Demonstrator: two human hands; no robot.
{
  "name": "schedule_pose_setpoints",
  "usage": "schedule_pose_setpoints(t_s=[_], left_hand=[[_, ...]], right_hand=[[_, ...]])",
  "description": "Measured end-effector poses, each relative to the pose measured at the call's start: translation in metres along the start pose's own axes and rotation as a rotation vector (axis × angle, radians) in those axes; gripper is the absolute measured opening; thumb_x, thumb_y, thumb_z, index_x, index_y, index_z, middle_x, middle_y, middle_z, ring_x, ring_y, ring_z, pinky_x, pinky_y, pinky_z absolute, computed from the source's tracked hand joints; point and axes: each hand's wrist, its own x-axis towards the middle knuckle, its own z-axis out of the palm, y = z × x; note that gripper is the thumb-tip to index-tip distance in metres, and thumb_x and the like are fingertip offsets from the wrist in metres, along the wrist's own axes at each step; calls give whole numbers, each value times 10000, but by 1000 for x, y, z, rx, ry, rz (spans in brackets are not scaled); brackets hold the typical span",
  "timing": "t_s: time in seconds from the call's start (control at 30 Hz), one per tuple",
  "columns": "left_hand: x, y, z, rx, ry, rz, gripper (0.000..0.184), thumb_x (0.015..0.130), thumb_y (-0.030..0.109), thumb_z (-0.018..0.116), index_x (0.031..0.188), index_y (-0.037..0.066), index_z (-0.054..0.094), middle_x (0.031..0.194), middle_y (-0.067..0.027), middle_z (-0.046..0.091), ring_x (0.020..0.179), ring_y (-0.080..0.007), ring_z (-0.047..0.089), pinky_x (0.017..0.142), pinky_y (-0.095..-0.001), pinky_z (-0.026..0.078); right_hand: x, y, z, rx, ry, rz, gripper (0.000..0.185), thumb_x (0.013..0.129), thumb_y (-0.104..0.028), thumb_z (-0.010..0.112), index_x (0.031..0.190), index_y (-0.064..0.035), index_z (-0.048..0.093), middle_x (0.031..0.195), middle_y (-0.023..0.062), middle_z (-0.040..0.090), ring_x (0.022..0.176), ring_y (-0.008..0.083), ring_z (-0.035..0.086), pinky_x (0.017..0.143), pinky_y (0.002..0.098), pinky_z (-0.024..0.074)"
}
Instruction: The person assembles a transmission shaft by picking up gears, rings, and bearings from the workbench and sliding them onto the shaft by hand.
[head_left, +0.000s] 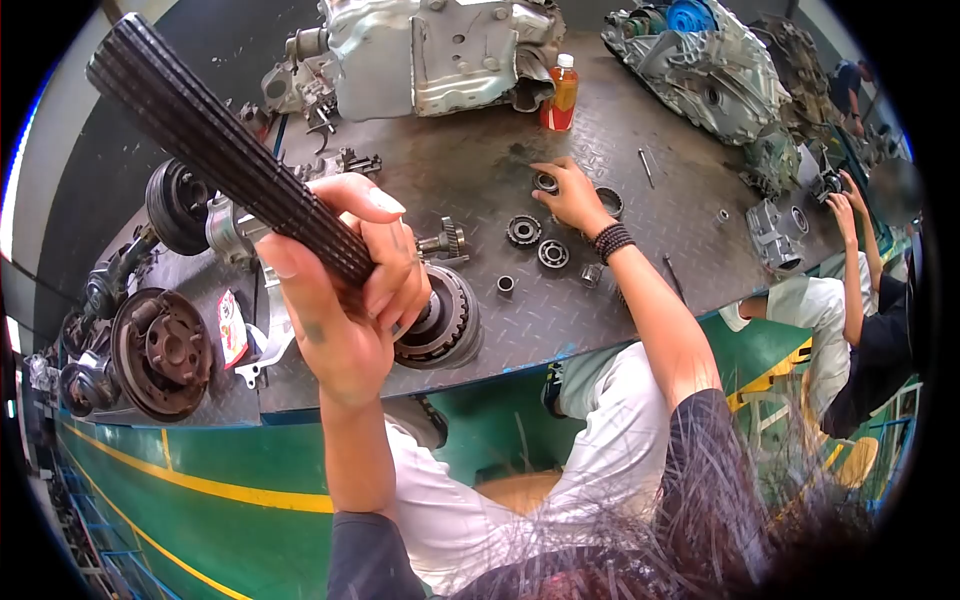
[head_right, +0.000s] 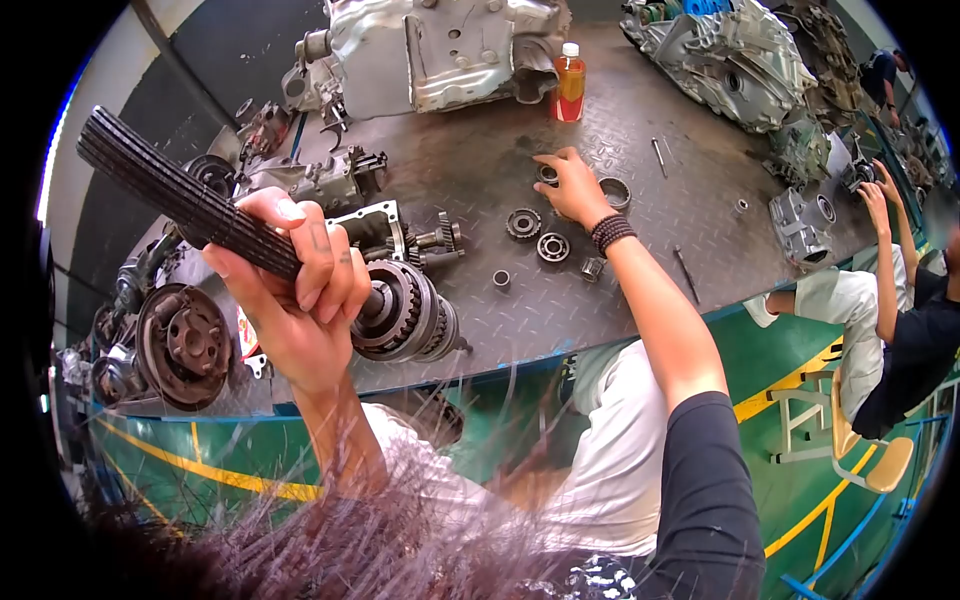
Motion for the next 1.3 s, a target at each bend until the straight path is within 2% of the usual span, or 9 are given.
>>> schedule_pose_setpoints(t_s=[0.13, 0.23, 0.4, 0.53, 0.73, 0.87, 0.97, 1.13, 1.3], left_hand=[[3, 1, -6, 51, -23, -11, 613, 1062, 690, 352, 1158, 106, 514, 643, 62, 307, 479, -40, 230, 408, -211, 228], [2, 2, -8, 51, 2, -26, 622, 1054, 702, 350, 1175, 115, 514, 642, 67, 303, 477, -41, 227, 419, -210, 226], [1, 3, -8, 60, -20, -21, 629, 1051, 705, 354, 1176, 109, 513, 637, 67, 304, 470, -40, 230, 408, -211, 228], [0, 3, -6, 47, -16, -15, 628, 1052, 701, 361, 1170, 101, 506, 633, 66, 306, 467, -39, 232, 402, -210, 229], [2, 3, -8, 47, -2, -6, 621, 1053, 694, 369, 1159, 96, 495, 630, 64, 305, 467, -37, 236, 395, -207, 226], [1, 5, -9, 43, 4, -5, 618, 1051, 695, 376, 1153, 97, 491, 629, 65, 304, 468, -36, 238, 394, -207, 225], [1, 5, -9, 45, 7, -5, 620, 1048, 699, 379, 1151, 97, 489, 629, 64, 305, 467, -36, 237, 393, -207, 223], [1, 5, -7, 37, 4, -11, 619, 1043, 702, 385, 1152, 102, 493, 628, 66, 307, 465, -36, 235, 395, -208, 225], [-1, 6, -9, 28, 10, -21, 618, 1041, 700, 395, 1162, 104, 501, 626, 68, 302, 468, -38, 237, 401, -210, 226]], right_hand=[[3, 0, -14, 782, -200, 334, 462, 982, -256, 759, 1366, -25, 643, 1155, 58, 686, 928, 99, 615, 871, 266, 522], [-1, -9, -30, 730, -171, 358, 486, 978, -229, 759, 1393, -21, 617, 1202, 71, 685, 900, 96, 612, 831, 264, 519], [4, 1, -41, 1369, -243, 546, 496, 1125, -419, 377, 1416, -83, 597, 1255, 97, 716, 862, 109, 619, 780, 257, 520], [0, -3, -19, 577, -131, 336, 387, 1115, -342, 460, 1327, -84, 655, 1048, 74, 759, 919, 112, 657, 809, 273, 531], [-14, -35, 0, -209, -257, 31, 368, 1024, -160, 555, 1378, -129, 652, 1475, 140, 579, 1374, 327, 528, 1173, 479, 386], [-7, -46, 3, -106, -7, -326, 540, 895, 7, 538, 1403, -144, 640, 1499, 129, 560, 1402, 330, 511, 1193, 477, 385], [-6, -53, 2, 104, -320, -206, 541, 886, 27, 538, 1393, -129, 644, 1485, 147, 566, 1331, 359, 563, 1125, 443, 461], [-2, -48, 4, 273, -72, -92, 399, 1001, -155, 672, 1398, -120, 650, 1199, 181, 734, 1003, 355, 722, 891, 407, 577], [2, -58, 0, 502, -180, 150, 325, 1011, -169, 656, 1310, -45, 689, 1146, 222, 745, 992, 380, 724, 892, 412, 574]])
